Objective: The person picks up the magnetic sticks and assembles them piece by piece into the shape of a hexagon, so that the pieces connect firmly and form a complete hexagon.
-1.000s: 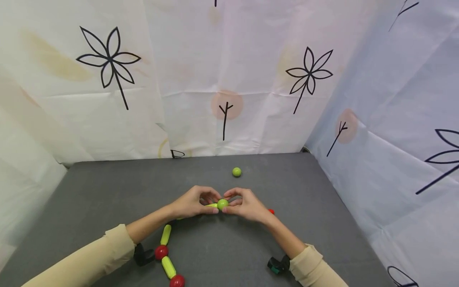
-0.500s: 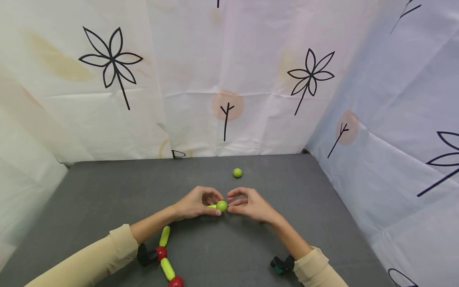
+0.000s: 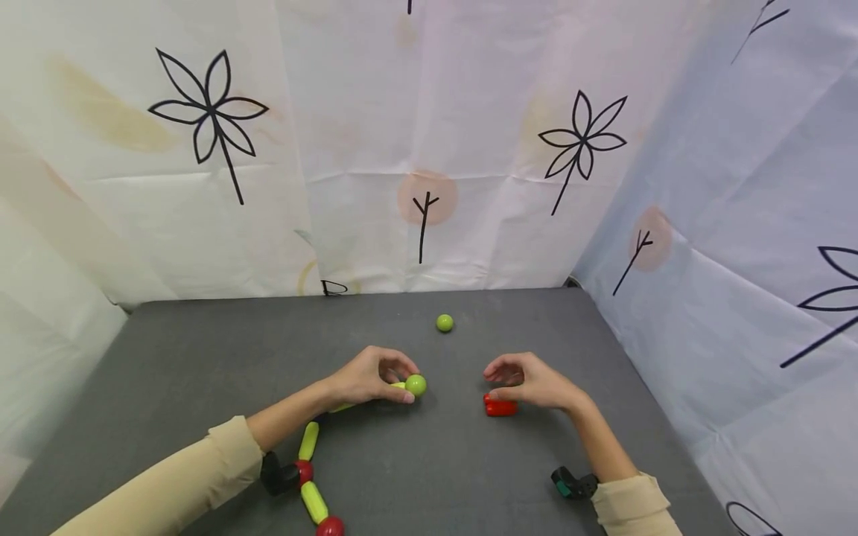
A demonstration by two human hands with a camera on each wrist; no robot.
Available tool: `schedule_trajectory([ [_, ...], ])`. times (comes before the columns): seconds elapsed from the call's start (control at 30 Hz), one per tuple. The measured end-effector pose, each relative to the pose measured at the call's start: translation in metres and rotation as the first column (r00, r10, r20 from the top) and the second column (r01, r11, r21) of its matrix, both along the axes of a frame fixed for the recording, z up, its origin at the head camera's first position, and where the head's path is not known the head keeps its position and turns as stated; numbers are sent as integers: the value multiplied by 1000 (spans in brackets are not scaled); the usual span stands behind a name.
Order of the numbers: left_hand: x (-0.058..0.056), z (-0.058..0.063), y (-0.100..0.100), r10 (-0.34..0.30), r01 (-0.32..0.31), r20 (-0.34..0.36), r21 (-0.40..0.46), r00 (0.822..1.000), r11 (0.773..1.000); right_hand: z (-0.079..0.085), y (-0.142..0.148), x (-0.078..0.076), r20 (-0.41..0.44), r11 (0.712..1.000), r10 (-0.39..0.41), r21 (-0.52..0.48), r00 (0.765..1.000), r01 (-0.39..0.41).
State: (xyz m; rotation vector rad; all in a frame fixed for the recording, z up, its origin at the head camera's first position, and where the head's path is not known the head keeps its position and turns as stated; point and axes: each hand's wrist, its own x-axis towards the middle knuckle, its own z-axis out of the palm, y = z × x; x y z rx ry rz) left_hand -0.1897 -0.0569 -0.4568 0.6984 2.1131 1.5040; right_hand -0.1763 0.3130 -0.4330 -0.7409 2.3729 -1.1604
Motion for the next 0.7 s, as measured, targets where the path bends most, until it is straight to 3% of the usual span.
schedule_trajectory([
  [0.17,-1,1,0,-6,6,2,0,1000,1000,-12,14,-1,32,1000,19,-8,999,-19],
  [0.37,-2,3,0,-6,6,-13,1,1000,1000,-14,15,0,-34,1000,10,23,999,-9],
  [0.53,-2,3,0,-12,12,-35,1,999,1000,-9,5,4,-83,998,-54,16,995,56],
  [0.7,-1,3,1,-13,13,-51,-10,999,1000,-4,-16,13,-109,988,-132,-99,985,121],
])
